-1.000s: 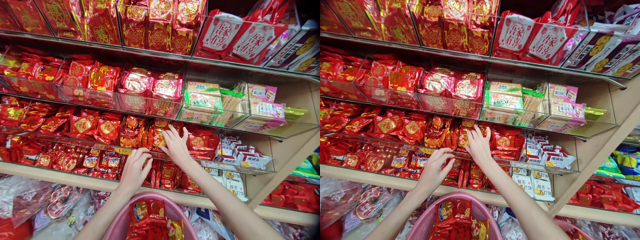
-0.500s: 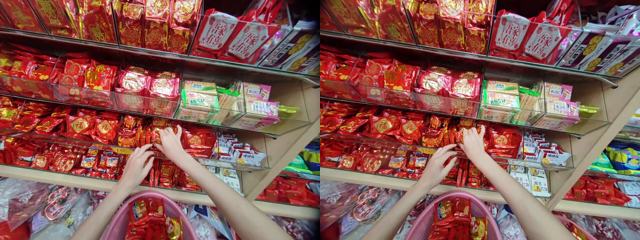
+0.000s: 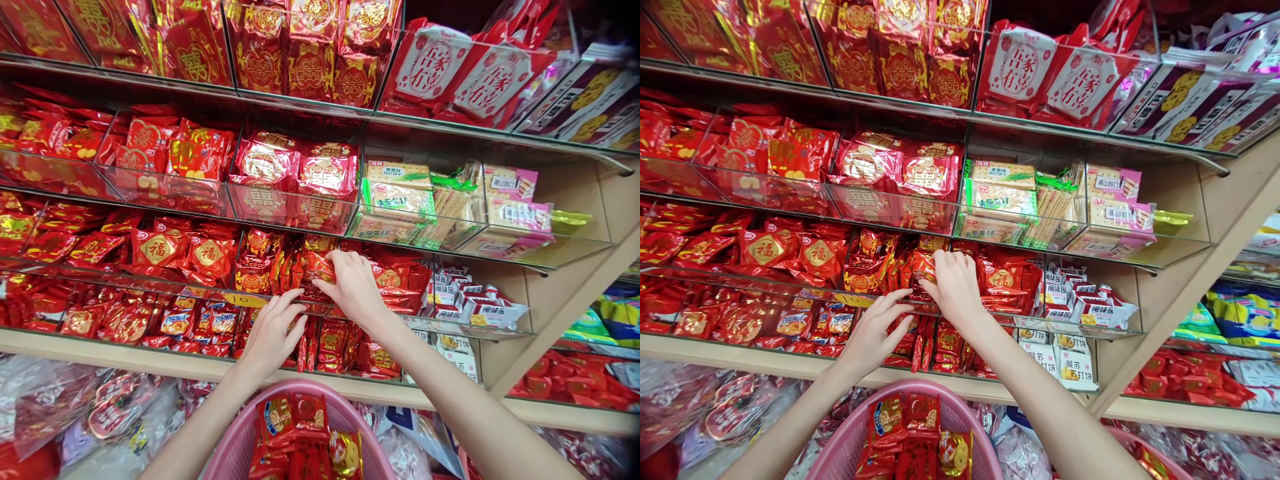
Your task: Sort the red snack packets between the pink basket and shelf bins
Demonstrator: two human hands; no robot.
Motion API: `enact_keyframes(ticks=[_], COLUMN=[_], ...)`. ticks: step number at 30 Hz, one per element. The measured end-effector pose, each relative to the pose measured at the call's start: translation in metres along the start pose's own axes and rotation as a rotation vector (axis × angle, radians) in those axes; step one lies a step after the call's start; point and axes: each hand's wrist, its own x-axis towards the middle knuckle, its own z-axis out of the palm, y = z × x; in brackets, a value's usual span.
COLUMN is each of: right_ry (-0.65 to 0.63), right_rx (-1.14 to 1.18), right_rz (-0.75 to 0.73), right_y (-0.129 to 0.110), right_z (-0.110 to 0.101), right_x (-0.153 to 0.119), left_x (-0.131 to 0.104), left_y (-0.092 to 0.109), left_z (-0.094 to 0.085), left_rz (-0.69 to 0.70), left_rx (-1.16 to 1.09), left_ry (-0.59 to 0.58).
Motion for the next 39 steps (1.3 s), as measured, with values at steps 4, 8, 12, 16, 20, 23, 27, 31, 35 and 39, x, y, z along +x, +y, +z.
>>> enact_keyframes(ticks=[4,8,12,16,20,23,27,31,35,39], right_ry=[0.013,0.007,-0.01,-0.024,-0.059,-0.056,-0.05,-0.117,-0.177,-0.231], right_rx=[0.258,0.527,0.704,0.873,1.173,1.285,1.426,1.52,1.612,1.682], right_rz=[0.129,0.253,0.308,0.351,0.438,0.507,0.622,0.652,0.638,0.619], right_y=[0.007,0.016,0.024,0.025,0.02,0.015,0.008,-0.002,-0.007,-0.004], right_z=[-0.009,-0.016,-0.014,-0.007,-0.003,-0.002,-0.003,-0.005,-0.005,-0.005], right_x=[-0.01,-0.022,-0.033,-0.037,-0.037,-0.034,-0.028,-0.019,-0.014,-0.018], left_x=[0.0,0.0,0.002,0.005,0.007,0.008,0.007,0.004,0.0,-0.005], left_y=[0.001,0.002,0.006,0.011,0.014,0.015,0.013,0.013,0.011,0.009], left_z=[0.002,0.004,0.005,0.007,0.006,0.004,0.003,0.003,0.0,-0.004], left_rz=[0.001,-0.006,-0.007,-0.042,-0.056,-0.038,-0.011,-0.001,-0.006,-0.013], left_rx=[0.005,0.002,-0.029,-0.027,-0.012,0.015,0.031,0.012,-0.01,-0.07], left_ry=[-0.005,-0.002,-0.008,-0.012,0.009,0.019,0.032,0.06,0.089,0.108])
